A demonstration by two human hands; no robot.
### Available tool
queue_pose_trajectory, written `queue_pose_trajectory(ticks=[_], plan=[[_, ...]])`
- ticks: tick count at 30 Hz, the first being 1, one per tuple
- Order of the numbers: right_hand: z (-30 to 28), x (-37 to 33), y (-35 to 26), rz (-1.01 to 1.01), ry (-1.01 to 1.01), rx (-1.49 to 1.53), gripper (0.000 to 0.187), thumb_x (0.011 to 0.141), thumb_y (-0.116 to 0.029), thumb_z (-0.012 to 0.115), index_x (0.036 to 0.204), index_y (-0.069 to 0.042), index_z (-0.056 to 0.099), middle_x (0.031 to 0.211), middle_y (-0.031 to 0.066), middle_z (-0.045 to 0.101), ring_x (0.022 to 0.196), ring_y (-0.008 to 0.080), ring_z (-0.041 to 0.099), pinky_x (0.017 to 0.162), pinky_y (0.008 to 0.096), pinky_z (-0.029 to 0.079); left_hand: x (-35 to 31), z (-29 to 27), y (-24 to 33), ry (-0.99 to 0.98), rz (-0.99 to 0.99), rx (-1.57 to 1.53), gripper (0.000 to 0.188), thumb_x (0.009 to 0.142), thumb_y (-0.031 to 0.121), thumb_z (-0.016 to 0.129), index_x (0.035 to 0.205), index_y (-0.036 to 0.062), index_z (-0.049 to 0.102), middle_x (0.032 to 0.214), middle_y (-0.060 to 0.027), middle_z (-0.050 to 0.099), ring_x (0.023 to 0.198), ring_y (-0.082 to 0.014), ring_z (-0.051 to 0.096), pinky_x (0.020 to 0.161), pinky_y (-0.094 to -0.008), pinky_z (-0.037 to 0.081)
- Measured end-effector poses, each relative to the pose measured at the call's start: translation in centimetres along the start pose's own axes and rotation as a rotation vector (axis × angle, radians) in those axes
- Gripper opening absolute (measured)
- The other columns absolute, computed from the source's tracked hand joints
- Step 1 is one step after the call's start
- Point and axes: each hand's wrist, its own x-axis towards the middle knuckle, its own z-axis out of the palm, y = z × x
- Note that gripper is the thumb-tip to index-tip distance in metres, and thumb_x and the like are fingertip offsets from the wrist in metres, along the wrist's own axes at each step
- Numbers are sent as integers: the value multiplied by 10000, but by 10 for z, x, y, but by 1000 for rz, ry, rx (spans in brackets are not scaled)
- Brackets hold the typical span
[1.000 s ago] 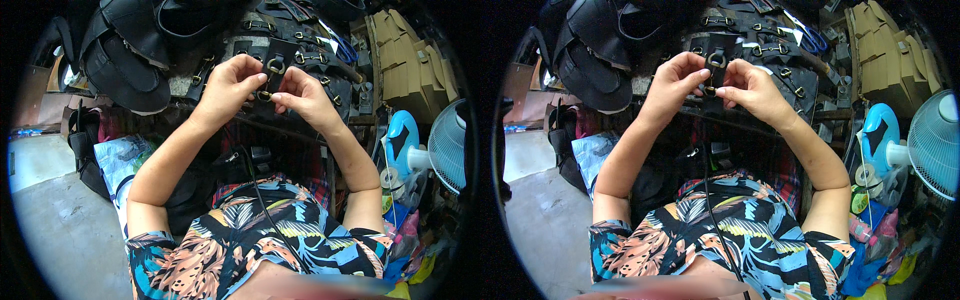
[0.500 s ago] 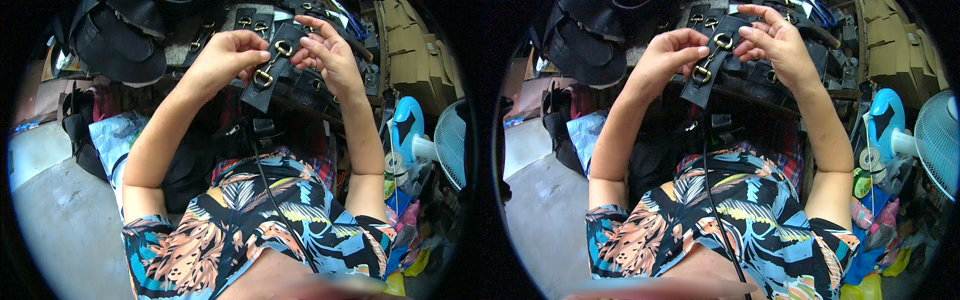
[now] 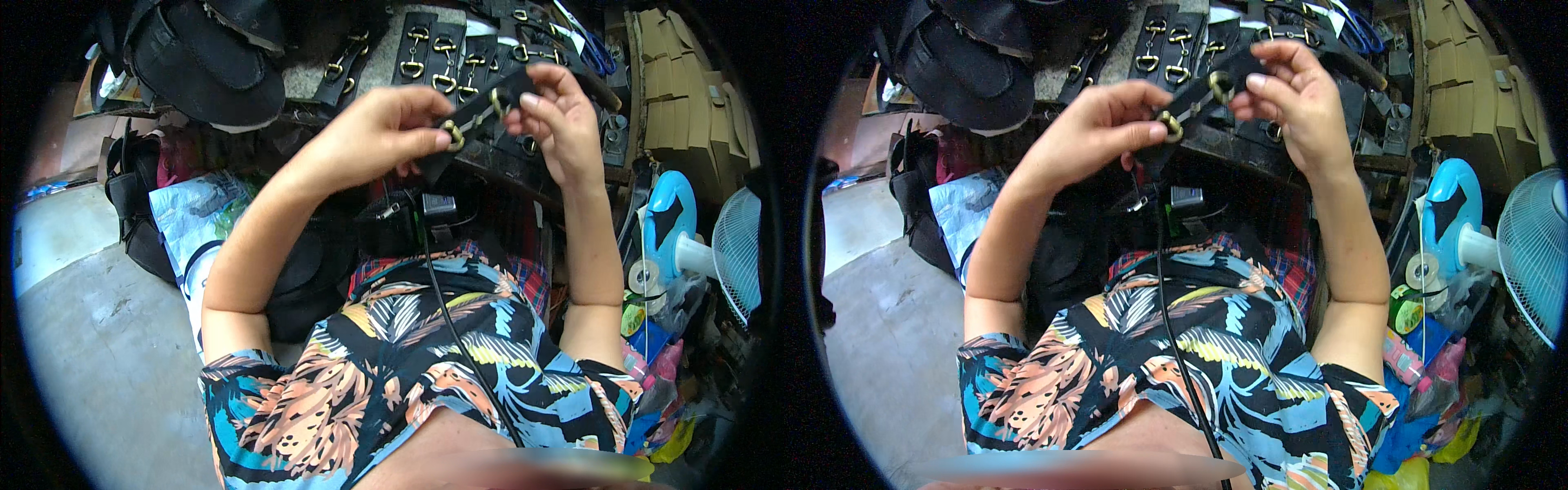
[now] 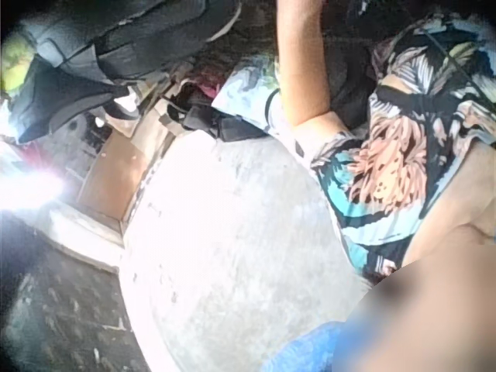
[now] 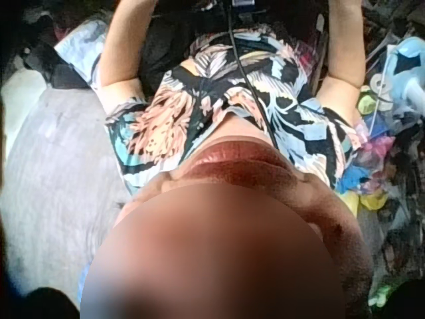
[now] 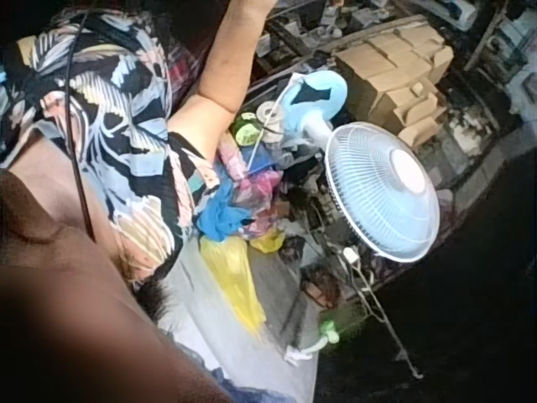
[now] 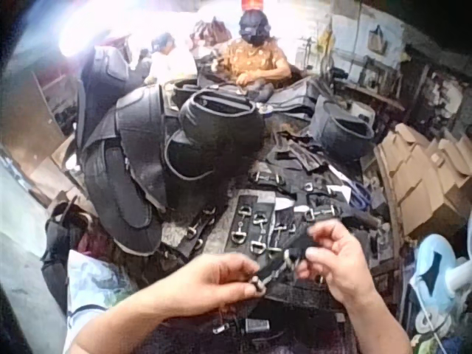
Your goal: The person assembles black sandals by attaching pre-cut leather straps with brass buckles to the sandal uppers. They repeatedly pick up straps, thread them through the sandal, and fasten the buckles, then place the assembled sandals on the workbench.
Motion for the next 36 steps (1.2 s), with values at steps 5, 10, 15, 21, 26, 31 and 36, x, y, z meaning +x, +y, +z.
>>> queue_pose_trajectory(ticks=[5,10,15,21,26,31,36], plan=[[-5,-22,-3,201,-28,-95,293,876,-44,651,1148,-32,541,824,46,627,675,128,661,587,229,533,-19,5,1,4,112,246,251,905,34,643,1147,-25,625,905,-14,689,780,-61,593,663,-227,485],[-11,-37,3,338,-139,-158,234,901,-104,647,1089,29,607,870,95,691,701,152,684,612,252,550,-29,7,3,-31,215,489,270,860,42,680,1122,-4,633,906,-158,697,799,-204,685,706,-306,519],[-11,-43,10,174,-135,-145,114,885,-74,650,909,35,625,884,109,658,703,162,672,616,270,547,-34,10,4,-18,291,543,265,839,58,682,1095,10,630,887,-176,667,804,-335,665,706,-357,518],[-6,-49,10,114,-130,-219,196,955,-148,597,985,42,637,878,78,639,713,150,662,618,265,541,-43,11,-1,19,310,628,239,836,59,676,1065,21,618,865,-167,652,801,-338,655,691,-376,510],[-3,-48,9,24,-76,-222,142,958,-115,608,989,21,633,829,43,652,674,117,659,598,237,538,-40,13,-1,50,305,557,236,853,53,664,1080,11,613,898,-174,663,835,-346,663,721,-368,515],[-6,-46,2,-15,26,-232,143,964,-127,609,989,12,632,835,29,632,651,108,648,593,231,533,-36,14,7,139,254,394,257,860,30,666,1114,16,628,936,-153,679,837,-243,687,720,-318,521],[-10,-49,-2,32,71,-286,204,970,-115,587,1114,27,612,912,72,666,708,136,660,626,261,544,-30,17,9,95,335,503,280,827,-20,681,1101,22,640,924,-127,673,800,-225,669,701,-302,516]])
